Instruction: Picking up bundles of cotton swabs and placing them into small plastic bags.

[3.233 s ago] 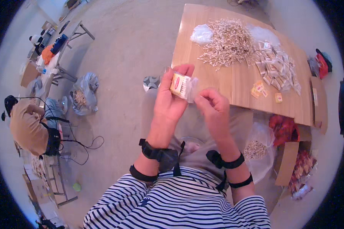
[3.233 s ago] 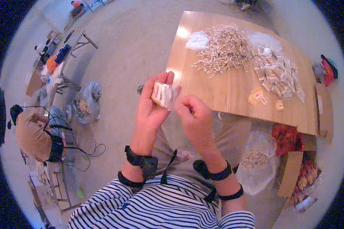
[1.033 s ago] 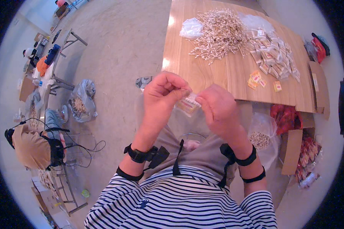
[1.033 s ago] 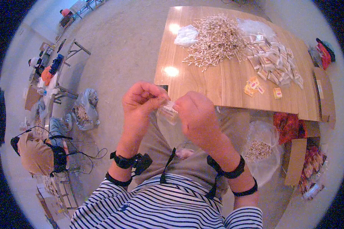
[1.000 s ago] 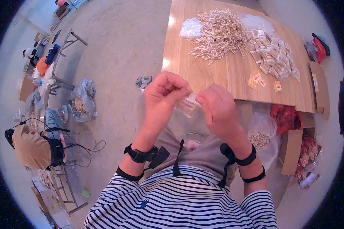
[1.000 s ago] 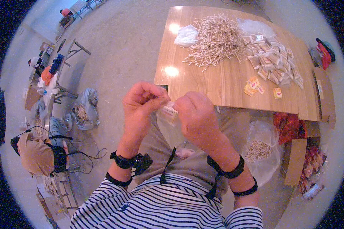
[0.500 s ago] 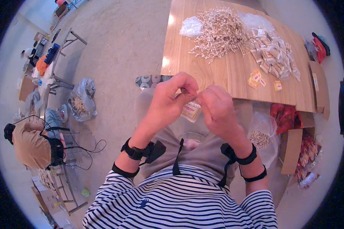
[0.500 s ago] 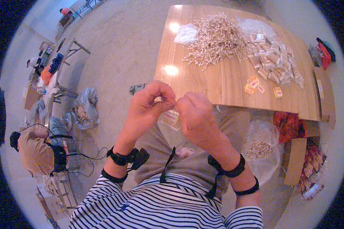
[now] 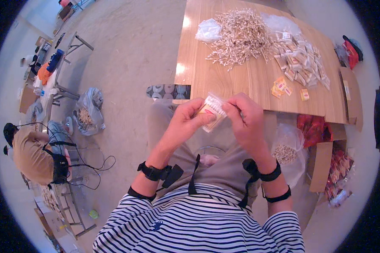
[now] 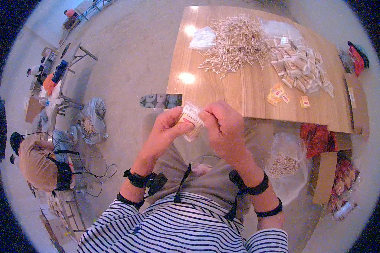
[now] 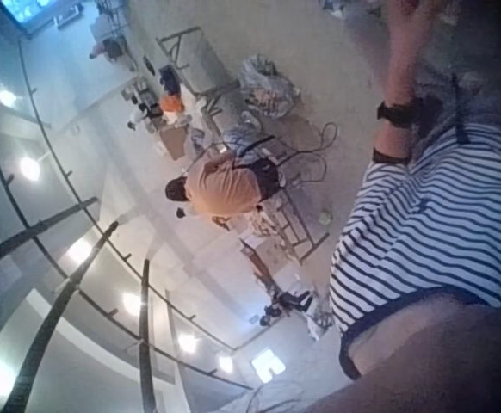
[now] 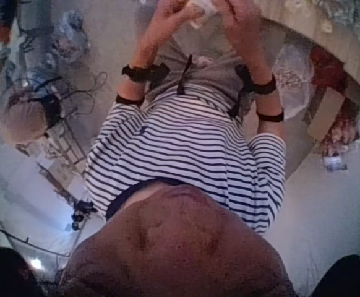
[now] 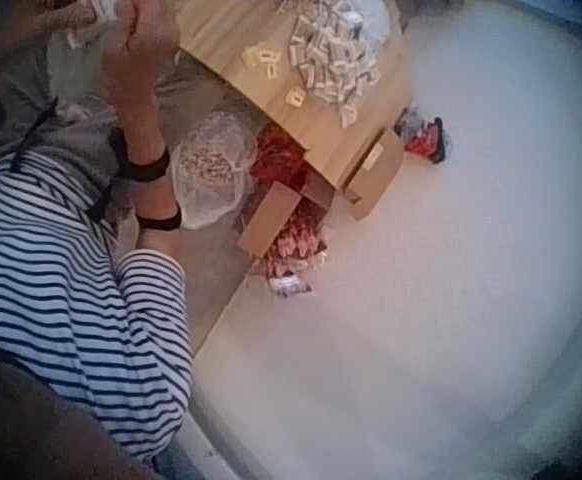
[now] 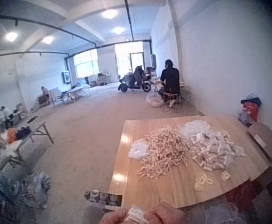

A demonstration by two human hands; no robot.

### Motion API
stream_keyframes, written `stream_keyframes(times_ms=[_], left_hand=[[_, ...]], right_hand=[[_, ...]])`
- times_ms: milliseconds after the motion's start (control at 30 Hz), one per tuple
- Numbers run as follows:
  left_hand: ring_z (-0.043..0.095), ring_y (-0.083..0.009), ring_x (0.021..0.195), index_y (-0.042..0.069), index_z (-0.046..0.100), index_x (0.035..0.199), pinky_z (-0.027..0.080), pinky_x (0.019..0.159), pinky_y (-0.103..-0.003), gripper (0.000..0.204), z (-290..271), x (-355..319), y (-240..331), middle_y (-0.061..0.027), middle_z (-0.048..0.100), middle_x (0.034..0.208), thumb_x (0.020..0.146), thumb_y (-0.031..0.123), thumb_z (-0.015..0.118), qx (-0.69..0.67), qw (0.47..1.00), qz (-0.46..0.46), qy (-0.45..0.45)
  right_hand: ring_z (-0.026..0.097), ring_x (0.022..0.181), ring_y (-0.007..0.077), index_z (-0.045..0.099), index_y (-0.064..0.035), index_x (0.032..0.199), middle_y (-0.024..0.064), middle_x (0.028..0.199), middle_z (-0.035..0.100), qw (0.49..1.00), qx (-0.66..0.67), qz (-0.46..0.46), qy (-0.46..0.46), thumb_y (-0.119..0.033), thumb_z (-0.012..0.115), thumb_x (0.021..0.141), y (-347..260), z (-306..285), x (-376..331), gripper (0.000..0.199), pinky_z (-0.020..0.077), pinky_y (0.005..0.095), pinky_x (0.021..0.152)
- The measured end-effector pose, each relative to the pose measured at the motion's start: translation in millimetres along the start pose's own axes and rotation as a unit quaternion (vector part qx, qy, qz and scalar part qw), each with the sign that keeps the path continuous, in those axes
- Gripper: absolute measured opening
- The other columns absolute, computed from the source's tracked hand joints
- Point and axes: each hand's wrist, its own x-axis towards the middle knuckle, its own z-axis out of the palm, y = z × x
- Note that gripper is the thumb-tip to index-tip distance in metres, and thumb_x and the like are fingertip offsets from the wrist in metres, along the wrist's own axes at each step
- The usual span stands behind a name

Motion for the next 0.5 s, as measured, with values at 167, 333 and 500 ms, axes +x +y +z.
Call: stream_keyframes(times_ms=[167, 333, 500], left_hand=[[0.054, -0.0031, 0.083, 0.001, 0.065, 0.102, 0.046, 0.072, -0.023, 0.020, 2.1, -0.8, -0.5, 0.0037, 0.063, 0.090, 0.092, 0.018, 0.072, 0.031, 0.999, 0.002, 0.008], [0.053, -0.0033, 0.081, 0.002, 0.063, 0.098, 0.045, 0.070, -0.023, 0.020, 2.3, -1.1, -0.6, 0.0040, 0.061, 0.086, 0.091, 0.017, 0.073, 0.081, 0.997, 0.017, -0.007], [0.053, -0.0036, 0.081, 0.001, 0.063, 0.097, 0.045, 0.070, -0.023, 0.020, 5.4, -1.0, -2.9, 0.0031, 0.061, 0.085, 0.091, 0.016, 0.073, 0.057, 0.998, 0.005, -0.012]], right_hand=[[0.056, 0.057, 0.0231, 0.059, -0.0030, 0.087, 0.0112, 0.068, 0.057, 0.998, 0.000, 0.050, -0.040, -0.016, 0.072, 0.088, -2.3, -5.6, 7.6, 0.018, 0.0417, 0.0367, 0.052], [0.058, 0.055, 0.0290, 0.052, -0.0044, 0.081, 0.0139, 0.064, 0.054, 0.995, 0.021, 0.044, -0.087, -0.016, 0.068, 0.092, 3.9, 1.3, 10.1, 0.023, 0.0414, 0.0405, 0.051], [0.057, 0.055, 0.0334, 0.052, -0.0031, 0.082, 0.0181, 0.064, 0.054, 0.995, 0.041, 0.040, -0.087, -0.020, 0.065, 0.095, 15.8, 4.5, 5.4, 0.025, 0.0417, 0.0430, 0.051]])
